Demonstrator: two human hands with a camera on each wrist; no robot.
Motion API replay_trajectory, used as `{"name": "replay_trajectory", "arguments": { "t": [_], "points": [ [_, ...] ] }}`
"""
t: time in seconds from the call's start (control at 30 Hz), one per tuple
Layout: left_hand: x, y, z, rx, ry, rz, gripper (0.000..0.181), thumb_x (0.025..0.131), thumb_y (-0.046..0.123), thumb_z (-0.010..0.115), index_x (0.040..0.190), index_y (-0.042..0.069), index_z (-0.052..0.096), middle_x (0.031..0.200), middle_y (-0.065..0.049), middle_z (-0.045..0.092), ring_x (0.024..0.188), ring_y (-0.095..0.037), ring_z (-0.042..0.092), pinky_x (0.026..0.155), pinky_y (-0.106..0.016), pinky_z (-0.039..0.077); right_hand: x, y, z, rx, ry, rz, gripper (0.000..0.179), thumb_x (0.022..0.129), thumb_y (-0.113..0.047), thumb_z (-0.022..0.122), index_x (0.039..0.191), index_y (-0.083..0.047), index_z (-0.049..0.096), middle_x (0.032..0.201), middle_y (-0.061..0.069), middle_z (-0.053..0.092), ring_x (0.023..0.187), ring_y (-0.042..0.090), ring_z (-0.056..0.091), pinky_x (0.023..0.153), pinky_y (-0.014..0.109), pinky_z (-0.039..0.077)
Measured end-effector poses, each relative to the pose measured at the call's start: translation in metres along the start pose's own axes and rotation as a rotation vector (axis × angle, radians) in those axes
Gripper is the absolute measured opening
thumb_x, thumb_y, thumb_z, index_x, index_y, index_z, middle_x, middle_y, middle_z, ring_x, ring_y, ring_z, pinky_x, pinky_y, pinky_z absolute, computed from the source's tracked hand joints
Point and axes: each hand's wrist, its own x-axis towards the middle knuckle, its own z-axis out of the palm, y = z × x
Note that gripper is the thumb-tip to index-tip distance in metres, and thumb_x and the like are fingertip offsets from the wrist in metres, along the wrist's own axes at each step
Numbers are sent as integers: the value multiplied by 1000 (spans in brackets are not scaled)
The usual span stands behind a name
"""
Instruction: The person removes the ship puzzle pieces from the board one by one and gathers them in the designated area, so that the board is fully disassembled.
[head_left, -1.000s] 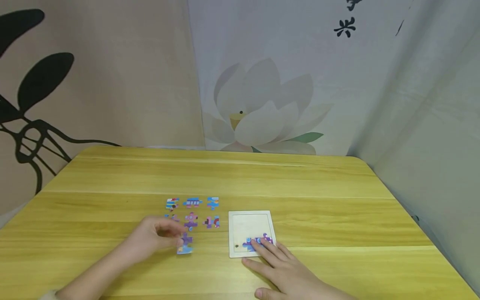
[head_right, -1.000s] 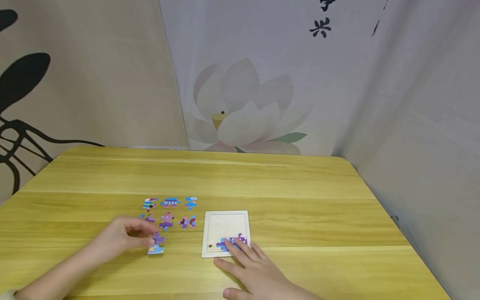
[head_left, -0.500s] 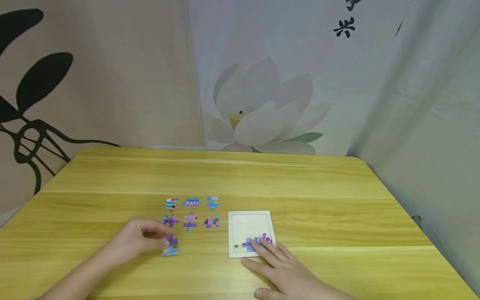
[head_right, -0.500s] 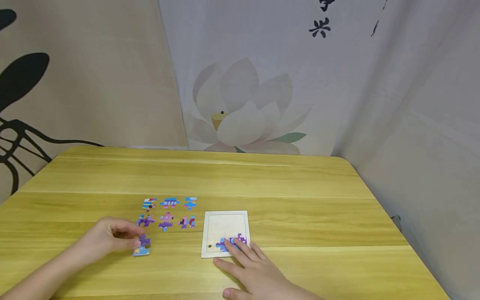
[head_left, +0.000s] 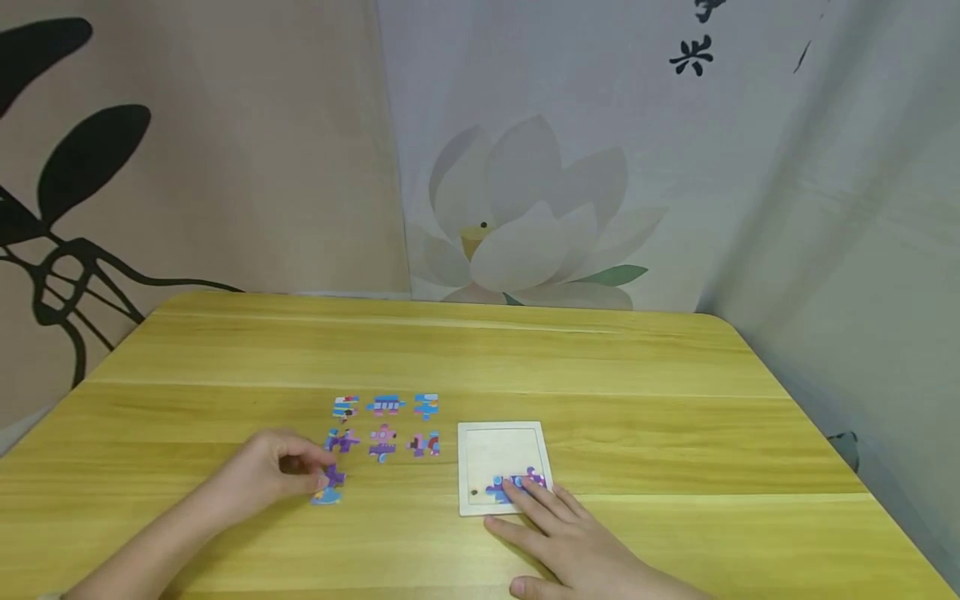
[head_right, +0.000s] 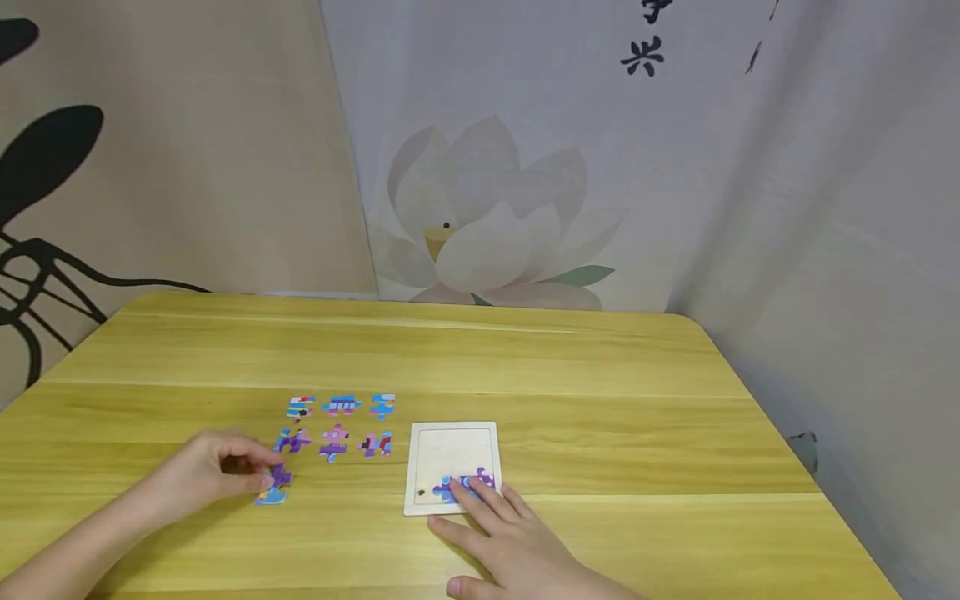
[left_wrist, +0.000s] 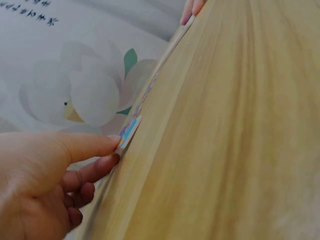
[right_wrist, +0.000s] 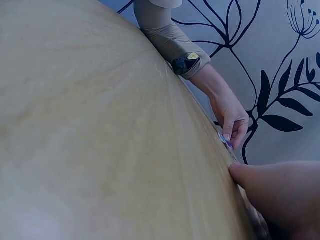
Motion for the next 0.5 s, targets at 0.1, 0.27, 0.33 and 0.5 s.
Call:
{"name": "replay_trajectory", "arguments": {
  "t": [0.1, 0.27, 0.33, 0.5],
  "points": [
    [-2, 2, 0, 93, 22, 17, 22, 80, 14, 77, 99, 6, 72, 86, -3, 58, 77, -17, 53, 64, -25, 50, 1, 0, 0, 0, 1, -3, 57, 98, -49, 46, 149, -26, 35, 157, 9, 19, 140, 36, 18, 99, 61, 32],
    [-7, 7, 5, 306, 112, 52, 20, 78, 15, 78, 98, 14, 74, 81, 9, 55, 80, -13, 48, 66, -25, 45, 1, 0, 0, -15, 11, -16, 56, 97, -49, 47, 148, -25, 38, 156, 10, 21, 139, 37, 21, 97, 61, 34],
    [-8, 8, 8, 355, 144, 57, 21, 77, 15, 79, 98, 15, 74, 80, 12, 55, 81, -13, 47, 66, -26, 43, 0, 0, 0, -24, 19, -20, 56, 97, -49, 47, 148, -25, 38, 156, 11, 22, 139, 38, 22, 96, 61, 35],
    [-13, 7, 12, 435, 193, 83, 21, 76, 20, 80, 96, 24, 74, 89, 15, 55, 86, -13, 46, 74, -41, 40, 0, 0, -1, -17, 20, -18, 56, 97, -48, 47, 147, -25, 39, 155, 11, 22, 138, 38, 23, 97, 61, 35]
  ]
}}
